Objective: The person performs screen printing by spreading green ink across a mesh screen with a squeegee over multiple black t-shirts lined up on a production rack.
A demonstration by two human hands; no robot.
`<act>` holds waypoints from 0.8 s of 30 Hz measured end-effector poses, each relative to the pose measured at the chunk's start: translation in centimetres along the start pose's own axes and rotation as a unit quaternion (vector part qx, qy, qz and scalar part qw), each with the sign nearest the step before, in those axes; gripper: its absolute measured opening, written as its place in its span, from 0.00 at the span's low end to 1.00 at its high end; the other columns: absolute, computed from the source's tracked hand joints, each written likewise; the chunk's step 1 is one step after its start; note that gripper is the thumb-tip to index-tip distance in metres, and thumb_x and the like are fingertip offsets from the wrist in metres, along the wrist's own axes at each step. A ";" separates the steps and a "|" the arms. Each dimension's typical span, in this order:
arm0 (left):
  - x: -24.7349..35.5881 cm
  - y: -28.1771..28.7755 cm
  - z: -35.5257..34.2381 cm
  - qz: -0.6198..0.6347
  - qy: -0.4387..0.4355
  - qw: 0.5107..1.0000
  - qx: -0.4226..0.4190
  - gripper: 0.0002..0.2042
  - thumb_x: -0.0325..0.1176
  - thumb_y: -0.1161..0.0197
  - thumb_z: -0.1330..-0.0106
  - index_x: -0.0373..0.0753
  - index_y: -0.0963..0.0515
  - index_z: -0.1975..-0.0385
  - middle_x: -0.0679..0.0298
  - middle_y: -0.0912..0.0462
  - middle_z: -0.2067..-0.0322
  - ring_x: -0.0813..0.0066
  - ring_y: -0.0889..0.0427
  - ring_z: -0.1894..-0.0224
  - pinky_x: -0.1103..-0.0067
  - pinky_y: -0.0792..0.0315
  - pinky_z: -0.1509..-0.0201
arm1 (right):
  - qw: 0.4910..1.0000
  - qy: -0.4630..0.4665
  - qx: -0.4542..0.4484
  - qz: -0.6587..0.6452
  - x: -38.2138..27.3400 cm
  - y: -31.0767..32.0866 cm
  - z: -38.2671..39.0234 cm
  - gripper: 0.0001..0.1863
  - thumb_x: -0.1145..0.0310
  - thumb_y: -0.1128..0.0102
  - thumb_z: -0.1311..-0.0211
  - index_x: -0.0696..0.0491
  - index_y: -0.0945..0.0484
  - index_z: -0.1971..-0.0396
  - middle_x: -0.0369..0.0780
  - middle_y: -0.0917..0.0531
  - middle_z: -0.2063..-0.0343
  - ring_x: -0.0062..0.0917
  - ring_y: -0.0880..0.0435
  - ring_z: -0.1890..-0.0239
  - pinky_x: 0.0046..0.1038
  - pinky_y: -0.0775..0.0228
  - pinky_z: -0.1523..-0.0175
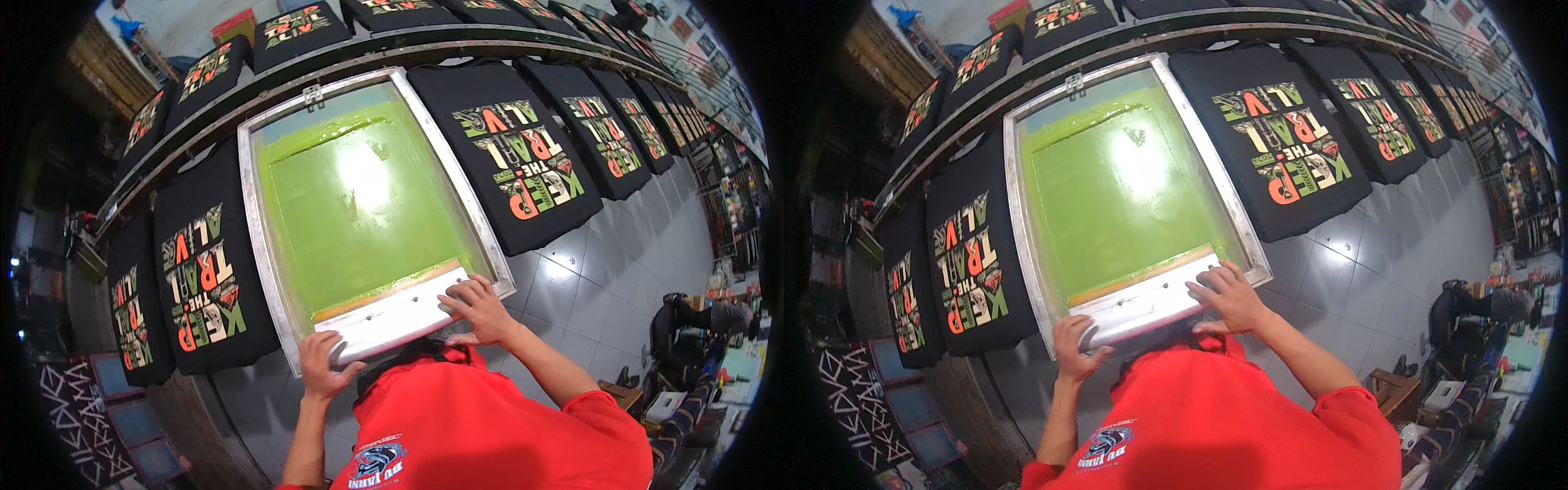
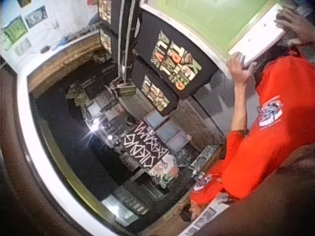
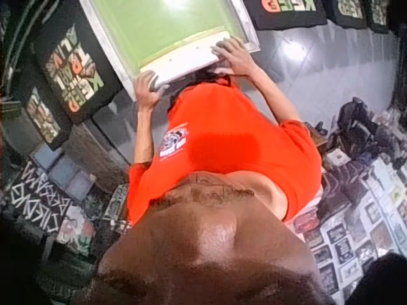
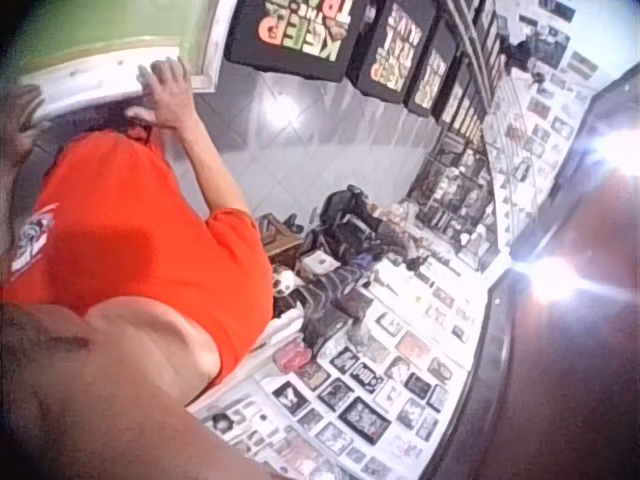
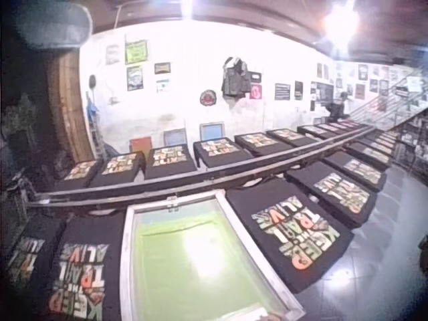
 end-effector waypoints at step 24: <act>-13.6 1.3 0.6 0.220 0.556 0.797 0.083 0.31 0.56 0.47 0.21 0.24 0.20 0.54 0.58 0.15 0.63 0.72 0.21 0.61 0.74 0.27 0.52 | 0.832 -0.494 0.106 -0.230 16.4 1.2 -4.6 0.43 0.33 0.47 0.32 0.62 0.23 0.39 0.58 0.15 0.49 0.48 0.16 0.43 0.40 0.29 0.37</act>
Point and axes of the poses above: each hand's wrist, its own z-axis away from the middle knuckle, its own y-axis out of the back of the hand, x = y × z, the point moved 6 cm from there along -z, towards the middle knuckle
